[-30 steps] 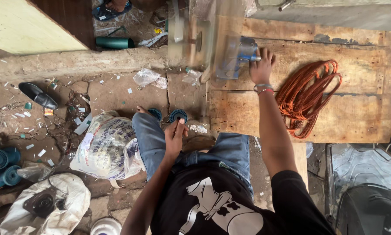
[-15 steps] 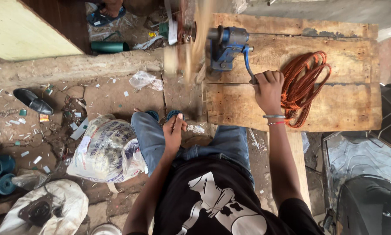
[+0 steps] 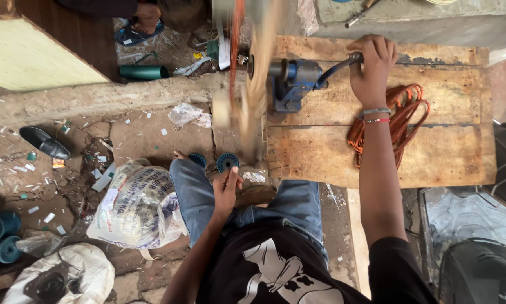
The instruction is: The person winds copper wire onto a wooden frame using a hand-cranked winding machine and then ties the resulting bundle of wire by hand.
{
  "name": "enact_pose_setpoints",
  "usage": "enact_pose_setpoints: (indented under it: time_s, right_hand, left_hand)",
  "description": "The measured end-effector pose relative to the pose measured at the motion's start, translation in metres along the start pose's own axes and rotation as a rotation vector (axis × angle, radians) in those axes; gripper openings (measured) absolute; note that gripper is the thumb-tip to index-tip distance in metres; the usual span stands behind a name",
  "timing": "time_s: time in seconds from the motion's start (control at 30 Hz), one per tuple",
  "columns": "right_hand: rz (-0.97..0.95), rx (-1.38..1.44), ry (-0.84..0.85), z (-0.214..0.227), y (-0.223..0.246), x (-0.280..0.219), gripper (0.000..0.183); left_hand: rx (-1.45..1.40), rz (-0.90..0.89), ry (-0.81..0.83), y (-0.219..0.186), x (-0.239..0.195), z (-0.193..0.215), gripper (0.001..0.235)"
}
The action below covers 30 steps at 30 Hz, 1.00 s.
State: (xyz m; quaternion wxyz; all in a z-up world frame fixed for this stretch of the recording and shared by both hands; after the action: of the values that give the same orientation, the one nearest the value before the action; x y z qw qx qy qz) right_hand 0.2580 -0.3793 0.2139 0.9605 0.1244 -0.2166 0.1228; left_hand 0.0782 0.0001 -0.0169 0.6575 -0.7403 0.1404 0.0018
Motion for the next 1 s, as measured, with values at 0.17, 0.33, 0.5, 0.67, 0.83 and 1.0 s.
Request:
enact_pose_setpoints:
  time_s: [0.17,0.33,0.5,0.67,0.83,1.0]
  right_hand:
    - [-0.093,-0.044,0.107,-0.066,-0.044,0.035,0.047]
    - [-0.229,-0.067,0.263,-0.158,-0.086,0.026,0.054]
    - [-0.239,-0.040,0.390,-0.207,-0.086,-0.020,0.088]
    - [-0.253,-0.126,0.563,-0.218,-0.057,-0.081,0.043]
    - [-0.292,-0.042,0.586,-0.151,-0.004,-0.122,0.042]
    - [-0.243,-0.074,0.421,-0.086,0.023,-0.137,0.013]
  left_hand:
    - [-0.035,0.019,-0.005,0.006,0.005,-0.001,0.042]
    - [0.012,0.035,-0.023,-0.004,0.006,0.004,0.043]
    - [0.020,-0.024,-0.037,-0.019,0.010,0.000,0.043]
    - [0.116,0.029,-0.059,-0.022,-0.002,0.004,0.042]
    - [0.087,-0.082,-0.064,-0.031,-0.005,0.001,0.042]
    - [0.053,-0.131,-0.064,-0.032,0.000,-0.003,0.041]
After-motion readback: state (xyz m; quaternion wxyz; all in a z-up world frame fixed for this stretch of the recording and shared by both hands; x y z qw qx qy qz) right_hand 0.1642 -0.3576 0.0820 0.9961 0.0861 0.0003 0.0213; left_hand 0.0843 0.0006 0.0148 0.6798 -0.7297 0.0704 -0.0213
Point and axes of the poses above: each hand's wrist, its own x-axis towards the middle knuckle, its own z-axis out of the back of the hand, y = z × x, the point moved 8 cm from there along x, towards the middle knuckle, and after that the axes turned 12 degrees about y, right-handed, at the moved point
